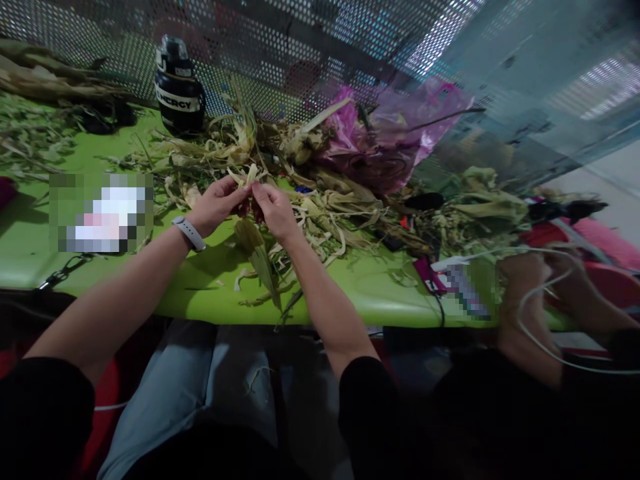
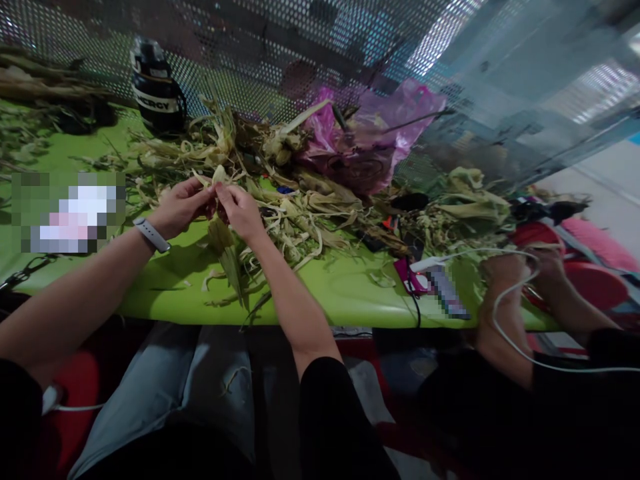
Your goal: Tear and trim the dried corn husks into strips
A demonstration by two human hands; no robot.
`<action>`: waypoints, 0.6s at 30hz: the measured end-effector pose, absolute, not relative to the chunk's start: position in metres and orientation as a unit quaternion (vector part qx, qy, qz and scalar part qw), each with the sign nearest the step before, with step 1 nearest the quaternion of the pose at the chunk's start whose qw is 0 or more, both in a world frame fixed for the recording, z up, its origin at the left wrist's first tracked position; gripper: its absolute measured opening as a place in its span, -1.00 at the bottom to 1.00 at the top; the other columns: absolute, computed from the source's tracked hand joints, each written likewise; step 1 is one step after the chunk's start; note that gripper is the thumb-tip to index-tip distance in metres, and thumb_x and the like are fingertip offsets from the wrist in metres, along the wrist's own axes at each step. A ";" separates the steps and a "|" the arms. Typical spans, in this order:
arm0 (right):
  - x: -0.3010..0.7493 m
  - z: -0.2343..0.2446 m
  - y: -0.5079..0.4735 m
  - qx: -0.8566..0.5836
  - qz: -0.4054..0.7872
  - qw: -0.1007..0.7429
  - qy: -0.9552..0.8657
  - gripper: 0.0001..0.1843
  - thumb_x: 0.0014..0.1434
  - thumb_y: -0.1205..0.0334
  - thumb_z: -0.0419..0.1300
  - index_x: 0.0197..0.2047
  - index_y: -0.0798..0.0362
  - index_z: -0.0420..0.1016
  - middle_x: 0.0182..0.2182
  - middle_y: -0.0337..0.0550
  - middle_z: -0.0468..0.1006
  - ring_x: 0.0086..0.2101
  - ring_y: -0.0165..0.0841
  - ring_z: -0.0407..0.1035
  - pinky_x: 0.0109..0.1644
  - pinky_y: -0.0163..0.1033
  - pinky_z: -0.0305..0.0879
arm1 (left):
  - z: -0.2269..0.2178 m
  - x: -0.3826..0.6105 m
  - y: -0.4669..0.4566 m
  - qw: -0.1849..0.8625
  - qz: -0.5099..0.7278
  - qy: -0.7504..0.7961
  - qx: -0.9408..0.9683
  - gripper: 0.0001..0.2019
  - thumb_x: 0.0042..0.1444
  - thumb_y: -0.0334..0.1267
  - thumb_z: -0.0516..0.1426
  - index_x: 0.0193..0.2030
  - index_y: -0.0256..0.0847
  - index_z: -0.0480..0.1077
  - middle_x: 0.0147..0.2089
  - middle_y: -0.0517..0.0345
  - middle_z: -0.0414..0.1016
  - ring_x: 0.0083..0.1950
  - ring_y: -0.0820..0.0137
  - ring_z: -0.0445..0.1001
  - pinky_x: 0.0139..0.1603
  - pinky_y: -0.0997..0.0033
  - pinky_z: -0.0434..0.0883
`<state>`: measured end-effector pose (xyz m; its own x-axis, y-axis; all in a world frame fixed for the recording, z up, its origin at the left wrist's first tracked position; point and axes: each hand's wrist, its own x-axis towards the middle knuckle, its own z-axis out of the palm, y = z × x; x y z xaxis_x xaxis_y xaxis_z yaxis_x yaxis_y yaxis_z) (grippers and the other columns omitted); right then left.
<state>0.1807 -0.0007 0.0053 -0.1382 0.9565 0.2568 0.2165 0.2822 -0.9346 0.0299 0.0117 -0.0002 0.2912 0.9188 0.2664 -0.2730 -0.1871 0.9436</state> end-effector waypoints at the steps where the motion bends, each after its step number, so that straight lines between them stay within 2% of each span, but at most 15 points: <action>1: 0.179 0.002 0.000 -0.445 0.376 0.485 -0.652 -0.36 0.13 -0.45 0.02 -0.47 0.02 0.29 -0.61 -0.32 0.25 -0.58 -0.50 0.18 -0.50 -0.34 0.16 | -0.001 0.031 0.011 0.574 0.521 0.278 0.567 -0.74 0.09 -0.08 0.31 -0.31 -0.22 0.42 -0.52 0.25 0.40 -0.55 0.56 0.34 -0.48 0.52 0.31; 6: 0.180 -0.007 0.006 -0.440 0.317 0.524 -0.657 -0.39 0.16 -0.41 0.02 -0.50 0.01 0.22 -0.63 -0.36 0.20 -0.57 -0.50 0.15 -0.46 -0.34 0.18 | 0.000 0.029 0.013 0.538 0.517 0.286 0.601 -0.73 0.10 -0.09 0.30 -0.36 -0.21 0.38 -0.57 0.27 0.36 -0.57 0.56 0.31 -0.52 0.54 0.30; 12: 0.184 -0.004 0.007 -0.463 0.286 0.527 -0.652 -0.38 0.15 -0.43 0.02 -0.50 0.00 0.20 -0.63 -0.35 0.23 -0.58 -0.51 0.16 -0.47 -0.34 0.17 | -0.001 0.027 0.015 0.528 0.517 0.303 0.601 -0.69 0.13 -0.09 0.29 -0.45 -0.20 0.31 -0.59 0.27 0.33 -0.58 0.56 0.31 -0.51 0.51 0.30; 15: 0.186 -0.004 0.009 -0.471 0.316 0.530 -0.631 -0.38 0.13 -0.43 0.05 -0.49 0.01 0.22 -0.63 -0.34 0.25 -0.60 -0.51 0.19 -0.50 -0.34 0.17 | -0.002 0.027 0.015 0.542 0.523 0.295 0.588 -0.70 0.13 -0.08 0.28 -0.42 -0.20 0.33 -0.57 0.26 0.38 -0.53 0.52 0.38 -0.42 0.48 0.39; 18: 0.187 -0.002 0.010 -0.476 0.372 0.529 -0.597 -0.36 0.16 -0.44 -0.01 -0.48 0.01 0.26 -0.64 -0.33 0.28 -0.62 -0.50 0.21 -0.54 -0.34 0.17 | -0.002 0.028 0.017 0.557 0.553 0.266 0.560 -0.76 0.14 -0.08 0.27 -0.28 -0.20 0.40 -0.42 0.21 0.51 -0.35 0.46 0.54 -0.16 0.38 0.48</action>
